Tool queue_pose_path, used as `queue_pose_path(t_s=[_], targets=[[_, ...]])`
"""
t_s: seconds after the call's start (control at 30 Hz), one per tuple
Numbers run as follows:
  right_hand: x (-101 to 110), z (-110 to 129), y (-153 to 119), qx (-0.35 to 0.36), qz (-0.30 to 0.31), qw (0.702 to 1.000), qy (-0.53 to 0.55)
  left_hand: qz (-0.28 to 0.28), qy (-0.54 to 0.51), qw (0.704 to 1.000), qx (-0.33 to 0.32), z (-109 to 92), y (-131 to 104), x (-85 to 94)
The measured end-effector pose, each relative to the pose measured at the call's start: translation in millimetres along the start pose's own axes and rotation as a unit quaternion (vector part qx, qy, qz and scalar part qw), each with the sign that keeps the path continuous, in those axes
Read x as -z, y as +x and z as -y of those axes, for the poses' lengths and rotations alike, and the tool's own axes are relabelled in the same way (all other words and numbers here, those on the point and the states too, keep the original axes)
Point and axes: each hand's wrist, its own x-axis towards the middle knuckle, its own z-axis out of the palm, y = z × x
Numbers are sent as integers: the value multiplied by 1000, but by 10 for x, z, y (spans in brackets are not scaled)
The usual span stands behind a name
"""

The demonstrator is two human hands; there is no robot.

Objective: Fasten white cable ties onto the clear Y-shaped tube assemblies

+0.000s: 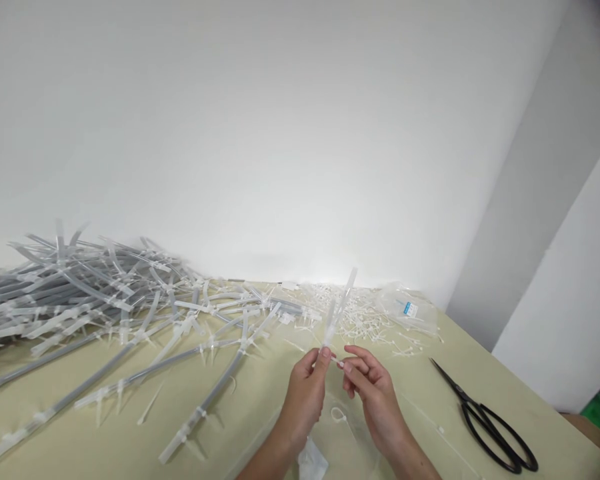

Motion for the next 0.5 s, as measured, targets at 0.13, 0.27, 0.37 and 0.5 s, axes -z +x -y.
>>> queue_pose_path(t_s=[0.13,0.27,0.37,0.5], targets=[[-7,-2,-18,4,3,1000,-10,-14,7,1000,-9,-3,-8,-8],[-10,0,-31,4,-3,1000,-8,-14,8,1000,-21,7,-8,-8],[-12,-2,-26,5,-1,1000,-7,-14,11,999,-34,27,-6,-3],[-21,3,-23,8,-6,1000,-20,-16,14,998,-51,43,-11,4]])
